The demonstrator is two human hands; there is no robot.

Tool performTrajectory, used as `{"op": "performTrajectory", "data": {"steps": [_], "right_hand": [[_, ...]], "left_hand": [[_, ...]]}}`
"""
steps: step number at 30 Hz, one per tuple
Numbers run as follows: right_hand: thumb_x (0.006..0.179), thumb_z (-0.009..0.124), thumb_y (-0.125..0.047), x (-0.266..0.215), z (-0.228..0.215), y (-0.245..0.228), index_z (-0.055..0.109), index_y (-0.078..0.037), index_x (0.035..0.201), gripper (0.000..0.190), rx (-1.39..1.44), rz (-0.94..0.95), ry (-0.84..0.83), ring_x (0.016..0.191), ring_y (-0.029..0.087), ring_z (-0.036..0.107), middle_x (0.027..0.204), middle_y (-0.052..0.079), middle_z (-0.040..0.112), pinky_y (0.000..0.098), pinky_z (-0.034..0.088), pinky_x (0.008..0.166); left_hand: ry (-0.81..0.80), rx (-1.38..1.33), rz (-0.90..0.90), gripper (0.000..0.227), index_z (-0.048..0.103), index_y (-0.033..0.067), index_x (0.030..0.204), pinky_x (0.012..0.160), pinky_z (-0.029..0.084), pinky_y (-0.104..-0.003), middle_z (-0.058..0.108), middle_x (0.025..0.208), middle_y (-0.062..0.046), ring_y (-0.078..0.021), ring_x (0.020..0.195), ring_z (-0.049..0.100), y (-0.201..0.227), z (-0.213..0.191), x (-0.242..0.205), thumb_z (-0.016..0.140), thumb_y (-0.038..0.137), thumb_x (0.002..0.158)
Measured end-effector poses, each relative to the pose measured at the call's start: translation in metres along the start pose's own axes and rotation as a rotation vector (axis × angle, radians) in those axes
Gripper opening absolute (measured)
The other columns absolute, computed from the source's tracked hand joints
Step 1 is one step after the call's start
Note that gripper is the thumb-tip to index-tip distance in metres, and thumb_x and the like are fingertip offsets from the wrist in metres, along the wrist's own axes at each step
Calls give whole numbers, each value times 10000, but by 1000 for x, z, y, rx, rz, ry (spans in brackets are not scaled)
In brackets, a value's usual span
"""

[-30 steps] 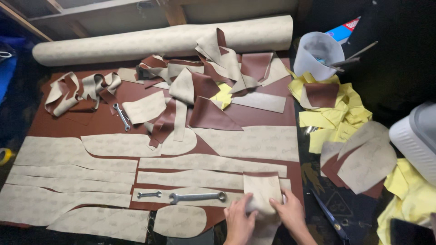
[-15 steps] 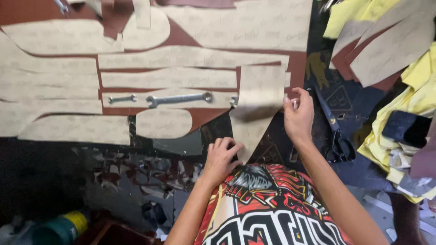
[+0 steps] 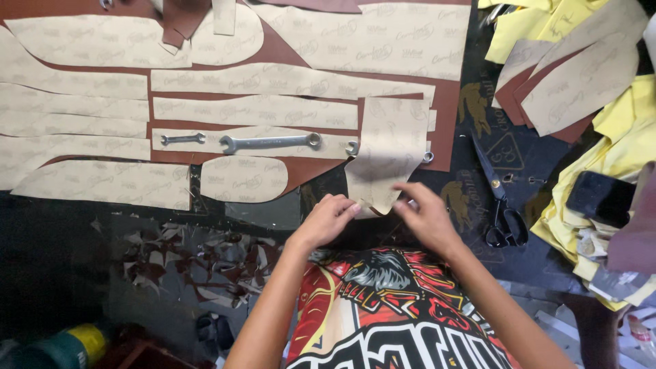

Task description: The person uses shears to cut a large sheet of patterned material on a workbench. They use wrenches to hold down sections of the material while cutting along curved and straight lines. The person also peels off a backing layer from a cut piece and repositions several cut pieces on the table.

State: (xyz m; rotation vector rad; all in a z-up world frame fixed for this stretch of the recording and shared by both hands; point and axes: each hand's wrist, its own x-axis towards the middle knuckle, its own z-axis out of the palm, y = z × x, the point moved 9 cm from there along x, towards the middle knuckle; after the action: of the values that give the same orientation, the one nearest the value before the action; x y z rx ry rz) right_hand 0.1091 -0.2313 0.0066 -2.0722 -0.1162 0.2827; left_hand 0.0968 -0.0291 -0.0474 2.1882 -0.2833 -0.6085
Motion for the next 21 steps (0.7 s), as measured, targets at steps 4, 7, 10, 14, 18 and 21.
{"op": "performTrajectory", "data": {"steps": [4,7,10,14,18,21], "right_hand": [[848,728,-161,6,42,-6,685,-46,1196,369,57,-42,-242,816,209,581,941,125,609,328,492,751],[917,689,-176,22,58,14,725,-25,1019,186,159,21,-250,826,144,600,892,59,670,312,494,773],[935,667,-189,23,65,43,701,-12,969,184,259,173,-248,779,98,560,803,6,660,295,477,729],[963,639,-212,19,77,53,679,-12,932,207,318,219,-283,741,78,515,757,-19,606,271,453,674],[992,638,-244,22,78,46,679,9,907,270,344,240,-267,707,91,480,730,-16,570,289,414,622],[999,625,-271,10,75,60,725,-20,996,270,360,418,-298,667,126,448,723,1,539,321,368,585]], "left_hand": [[-126,-284,-55,362,721,12,1067,894,513,-356,737,993,-94,-210,966,643,-31,15,17,560,335,1034],[-95,-450,-60,410,706,-40,1049,890,528,-326,744,973,-117,-159,938,652,-37,11,22,551,339,1066],[-40,-561,-75,333,698,-18,1122,911,529,-306,743,1034,-82,-133,979,658,-25,0,10,628,288,1009],[44,-501,-50,503,638,13,1228,831,560,-316,729,1036,-106,-155,920,664,18,-14,-8,830,126,777],[189,-457,-109,458,663,4,1178,826,560,-302,756,1030,-120,-137,939,705,25,-13,-11,821,72,754],[256,-596,-145,261,738,-1,1084,817,577,-309,801,996,-116,-144,894,730,8,0,-2,754,79,836]]}}
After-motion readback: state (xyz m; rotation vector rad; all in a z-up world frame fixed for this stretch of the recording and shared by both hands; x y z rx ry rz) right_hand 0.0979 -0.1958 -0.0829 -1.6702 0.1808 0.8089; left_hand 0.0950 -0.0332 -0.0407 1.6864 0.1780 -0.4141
